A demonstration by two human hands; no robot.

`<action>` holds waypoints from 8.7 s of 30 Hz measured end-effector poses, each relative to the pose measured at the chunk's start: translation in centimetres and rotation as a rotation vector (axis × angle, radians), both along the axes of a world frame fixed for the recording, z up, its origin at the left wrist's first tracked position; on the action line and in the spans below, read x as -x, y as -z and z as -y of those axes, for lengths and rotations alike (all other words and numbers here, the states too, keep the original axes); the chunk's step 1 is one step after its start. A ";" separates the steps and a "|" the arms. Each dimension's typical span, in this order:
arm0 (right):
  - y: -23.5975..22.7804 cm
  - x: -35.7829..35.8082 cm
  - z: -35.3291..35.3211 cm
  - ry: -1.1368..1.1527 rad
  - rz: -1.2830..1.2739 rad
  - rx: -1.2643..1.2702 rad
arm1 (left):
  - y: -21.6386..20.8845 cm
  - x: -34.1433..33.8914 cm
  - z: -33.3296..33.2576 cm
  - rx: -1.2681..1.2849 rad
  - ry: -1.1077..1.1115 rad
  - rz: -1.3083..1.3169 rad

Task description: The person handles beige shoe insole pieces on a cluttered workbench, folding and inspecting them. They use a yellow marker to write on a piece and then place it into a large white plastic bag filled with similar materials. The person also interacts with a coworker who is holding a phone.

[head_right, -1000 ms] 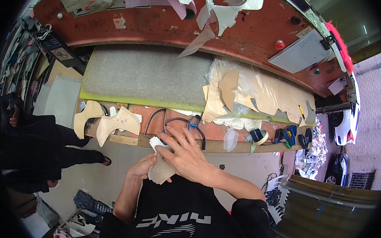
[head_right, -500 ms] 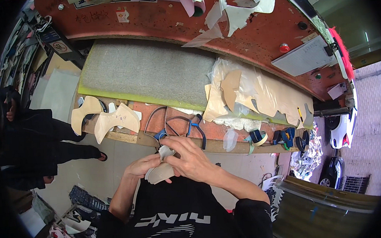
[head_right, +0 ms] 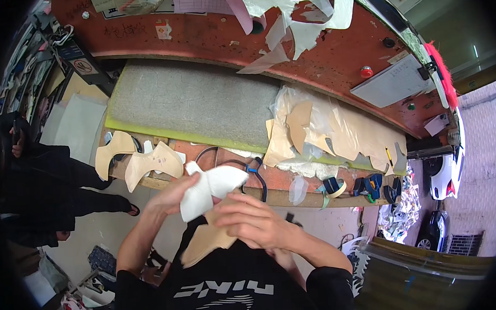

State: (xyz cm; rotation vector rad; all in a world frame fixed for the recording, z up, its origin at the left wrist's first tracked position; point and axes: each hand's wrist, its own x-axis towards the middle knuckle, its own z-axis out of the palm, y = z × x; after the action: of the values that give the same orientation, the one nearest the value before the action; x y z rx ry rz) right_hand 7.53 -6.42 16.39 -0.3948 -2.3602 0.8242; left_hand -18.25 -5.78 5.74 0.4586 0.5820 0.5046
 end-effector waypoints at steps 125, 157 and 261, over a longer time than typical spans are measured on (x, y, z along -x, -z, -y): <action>3.1 -2.9 -1.2 0.332 -0.550 1.408 | -2.0 -2.0 5.7 -0.359 0.191 -0.266; 9.9 -12.8 -1.9 0.832 0.193 0.787 | 1.0 -2.7 4.5 -0.155 -0.552 -0.378; 1.4 -5.3 -6.3 0.564 -0.165 0.336 | -4.8 -4.6 3.1 -0.657 -0.830 -0.177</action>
State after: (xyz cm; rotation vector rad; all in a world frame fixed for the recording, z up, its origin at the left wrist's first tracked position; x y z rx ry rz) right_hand 12.85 -0.15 15.03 -1.0310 -1.8125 0.9244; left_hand -13.65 -8.88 10.55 0.8912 0.7676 1.4822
